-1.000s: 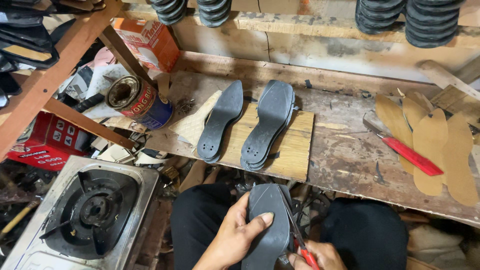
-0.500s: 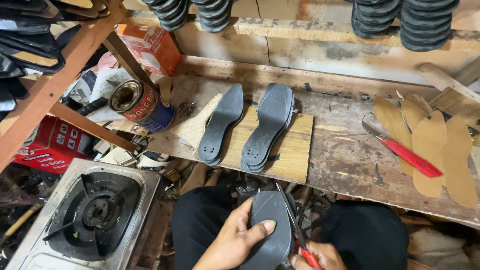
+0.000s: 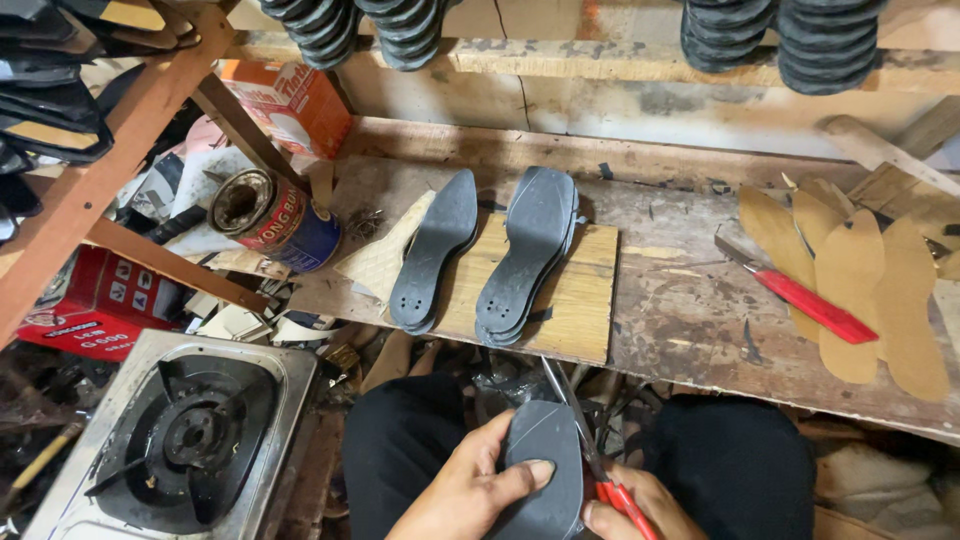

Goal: The person trims the edges of black shoe insoles using red-handled scissors and a utility knife. They repeatedly cut along the perimeter, switch between tools, and stack the finished insoles on the workbench.

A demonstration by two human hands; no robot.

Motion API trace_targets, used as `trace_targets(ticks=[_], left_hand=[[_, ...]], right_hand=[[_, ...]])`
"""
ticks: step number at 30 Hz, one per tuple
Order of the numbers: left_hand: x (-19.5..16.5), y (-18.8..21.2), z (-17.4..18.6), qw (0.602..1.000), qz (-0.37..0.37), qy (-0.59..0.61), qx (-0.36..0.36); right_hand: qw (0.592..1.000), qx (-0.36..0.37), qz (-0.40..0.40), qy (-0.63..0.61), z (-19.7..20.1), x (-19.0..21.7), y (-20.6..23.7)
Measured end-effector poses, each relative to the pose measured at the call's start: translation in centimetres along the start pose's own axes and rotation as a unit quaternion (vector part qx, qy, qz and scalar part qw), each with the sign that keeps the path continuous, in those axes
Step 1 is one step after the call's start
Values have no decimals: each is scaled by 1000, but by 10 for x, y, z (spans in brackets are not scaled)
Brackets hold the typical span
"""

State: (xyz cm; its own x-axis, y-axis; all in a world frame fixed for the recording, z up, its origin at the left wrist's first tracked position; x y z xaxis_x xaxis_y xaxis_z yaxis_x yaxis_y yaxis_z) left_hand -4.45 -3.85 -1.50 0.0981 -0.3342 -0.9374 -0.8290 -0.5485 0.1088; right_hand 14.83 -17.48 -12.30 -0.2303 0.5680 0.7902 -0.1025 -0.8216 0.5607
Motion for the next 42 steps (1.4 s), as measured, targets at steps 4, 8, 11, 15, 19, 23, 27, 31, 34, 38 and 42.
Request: trace_targets(ticks=[4,8,11,15,19,23,27,31,34,38,42], left_hand=[[-5,2,2,1000,7,-11,15],[-7,2,3,999,11,-22,30],[-7,1,2,999,23,-6,32],[-9,1,5,998,47,18,46],[-13,3,11,995,67,-7,70],[-18,1,16,990,73,-20,116],[-25,-1,21,981,73,-59,172],[-22,-1,32,967,90,-98,215],[-13,-2,46,960,92,-103,243],[-5,-9,57,982,66,91,154],[-1,-12,35,980,-42,181,71]], right_hand=[[1000,2,-12,3,0,-5,0],[1000,8,-18,11,3,-8,1],[1000,13,-17,14,6,-8,3],[999,33,-12,35,17,-7,6],[995,57,7,79,33,-8,10],[989,111,60,71,48,-8,14],[981,129,64,131,62,-6,22],[963,189,150,119,78,-1,25],[957,214,148,125,86,1,25],[948,211,192,143,88,2,25],[981,85,144,97,70,-3,23]])
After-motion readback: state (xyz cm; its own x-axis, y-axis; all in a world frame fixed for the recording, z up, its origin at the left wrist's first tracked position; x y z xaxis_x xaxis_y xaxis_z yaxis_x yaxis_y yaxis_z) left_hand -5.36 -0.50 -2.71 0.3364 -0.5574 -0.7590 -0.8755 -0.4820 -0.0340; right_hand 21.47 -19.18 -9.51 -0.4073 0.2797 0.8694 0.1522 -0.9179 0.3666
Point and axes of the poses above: each hand's wrist, its own y-axis away from the middle knuckle, its own z-axis out of the back of the hand, x = y × z, the point moved 1 cm from there along -y, towards the middle knuckle, and after that the axes turned 9 degrees about -z, right-handed, at the moved point
